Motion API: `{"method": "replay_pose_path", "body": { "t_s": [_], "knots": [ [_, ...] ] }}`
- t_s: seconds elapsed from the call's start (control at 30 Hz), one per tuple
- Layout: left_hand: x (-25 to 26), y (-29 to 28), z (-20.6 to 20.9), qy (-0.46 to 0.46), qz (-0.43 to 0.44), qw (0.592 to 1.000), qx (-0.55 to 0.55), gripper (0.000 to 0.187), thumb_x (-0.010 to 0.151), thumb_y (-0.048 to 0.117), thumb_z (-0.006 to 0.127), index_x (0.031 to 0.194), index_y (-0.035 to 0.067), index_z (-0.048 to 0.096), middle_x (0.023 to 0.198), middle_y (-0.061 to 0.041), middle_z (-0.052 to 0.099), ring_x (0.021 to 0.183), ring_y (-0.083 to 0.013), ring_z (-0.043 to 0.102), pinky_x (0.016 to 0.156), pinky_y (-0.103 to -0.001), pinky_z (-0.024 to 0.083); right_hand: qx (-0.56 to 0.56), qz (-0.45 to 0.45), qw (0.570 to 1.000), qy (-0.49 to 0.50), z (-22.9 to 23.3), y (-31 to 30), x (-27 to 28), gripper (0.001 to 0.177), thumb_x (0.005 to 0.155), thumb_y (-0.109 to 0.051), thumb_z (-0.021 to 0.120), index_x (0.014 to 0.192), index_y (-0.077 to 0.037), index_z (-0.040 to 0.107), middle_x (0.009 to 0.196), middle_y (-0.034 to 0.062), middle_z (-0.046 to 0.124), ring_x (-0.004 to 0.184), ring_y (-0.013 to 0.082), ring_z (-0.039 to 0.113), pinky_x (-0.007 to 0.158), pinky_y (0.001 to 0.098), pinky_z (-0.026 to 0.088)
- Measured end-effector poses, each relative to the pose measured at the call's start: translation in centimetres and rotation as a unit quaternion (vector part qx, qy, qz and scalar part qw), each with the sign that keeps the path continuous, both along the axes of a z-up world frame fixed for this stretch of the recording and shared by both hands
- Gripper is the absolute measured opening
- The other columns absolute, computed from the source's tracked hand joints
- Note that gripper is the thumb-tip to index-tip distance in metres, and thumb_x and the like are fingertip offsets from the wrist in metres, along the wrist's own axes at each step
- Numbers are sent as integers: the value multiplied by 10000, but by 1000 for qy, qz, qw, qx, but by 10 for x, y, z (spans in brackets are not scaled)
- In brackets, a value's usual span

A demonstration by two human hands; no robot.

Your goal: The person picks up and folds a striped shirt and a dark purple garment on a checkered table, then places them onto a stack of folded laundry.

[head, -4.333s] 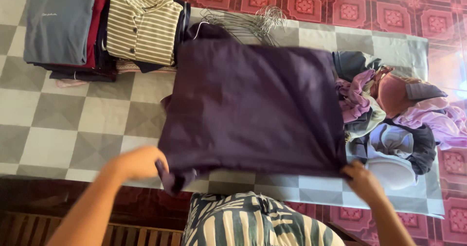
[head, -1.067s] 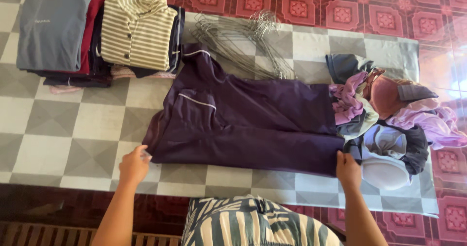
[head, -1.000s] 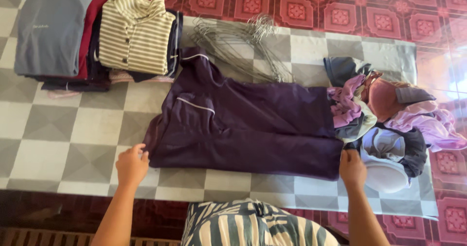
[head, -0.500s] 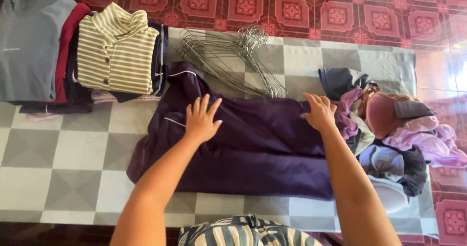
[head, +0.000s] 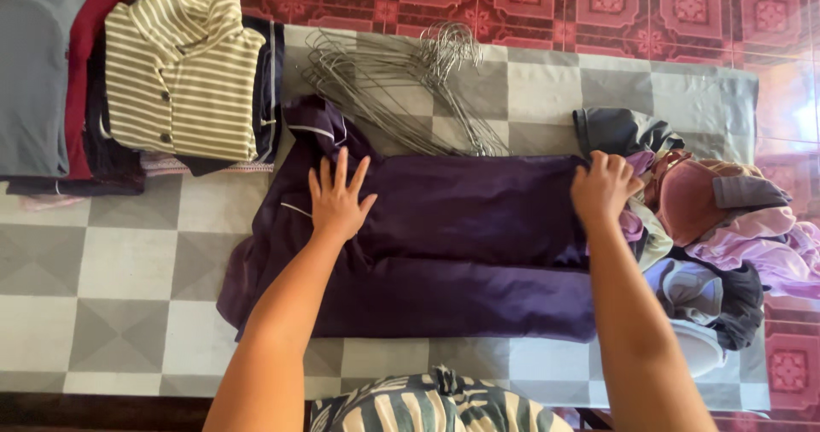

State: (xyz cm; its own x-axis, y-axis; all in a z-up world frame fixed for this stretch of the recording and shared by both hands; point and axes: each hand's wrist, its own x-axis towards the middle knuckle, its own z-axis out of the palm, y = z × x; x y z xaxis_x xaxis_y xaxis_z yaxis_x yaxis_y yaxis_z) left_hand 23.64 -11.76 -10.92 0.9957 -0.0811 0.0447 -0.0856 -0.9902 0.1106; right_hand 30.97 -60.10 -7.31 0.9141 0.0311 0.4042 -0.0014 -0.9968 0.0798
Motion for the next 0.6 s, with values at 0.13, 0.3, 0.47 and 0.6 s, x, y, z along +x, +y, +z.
{"method": "replay_pose_path", "body": {
  "t_s": [0.13,0.3,0.47,0.6],
  "knots": [
    [-19,-42,41,-123,-40,984,-122,755,949,476,668,1597,240,361,1659,-213,248,1507,-499,273,1167,-725,205,-19,82,995,62,43,89,-83,237,906,-271,656,1121,-173,662,1133,87,592,1102,316,536,917,544,393],
    [-112,-109,51,-19,-177,966,-188,689,907,489,666,1529,297,439,1623,-135,332,1487,-394,287,1127,-704,217,58,286,918,270,15,177,-215,508,810,-398,661,1254,-151,640,1441,107,520,1393,290,420,1068,636,303],
    [-155,-94,18,102,-182,968,-137,736,907,565,579,1553,287,364,1657,-108,258,1522,-346,215,1181,-630,158,60,248,926,277,-45,152,-256,681,888,-499,638,1491,-219,492,1613,151,324,1503,320,239,1177,629,157],
    [-153,-43,11,68,-53,995,-42,724,931,587,532,1565,285,357,1663,-112,248,1525,-349,205,1190,-628,139,46,138,950,276,-63,77,-253,670,892,-555,598,1503,-333,437,1609,91,356,1508,295,273,1185,635,169]
  ]
}}
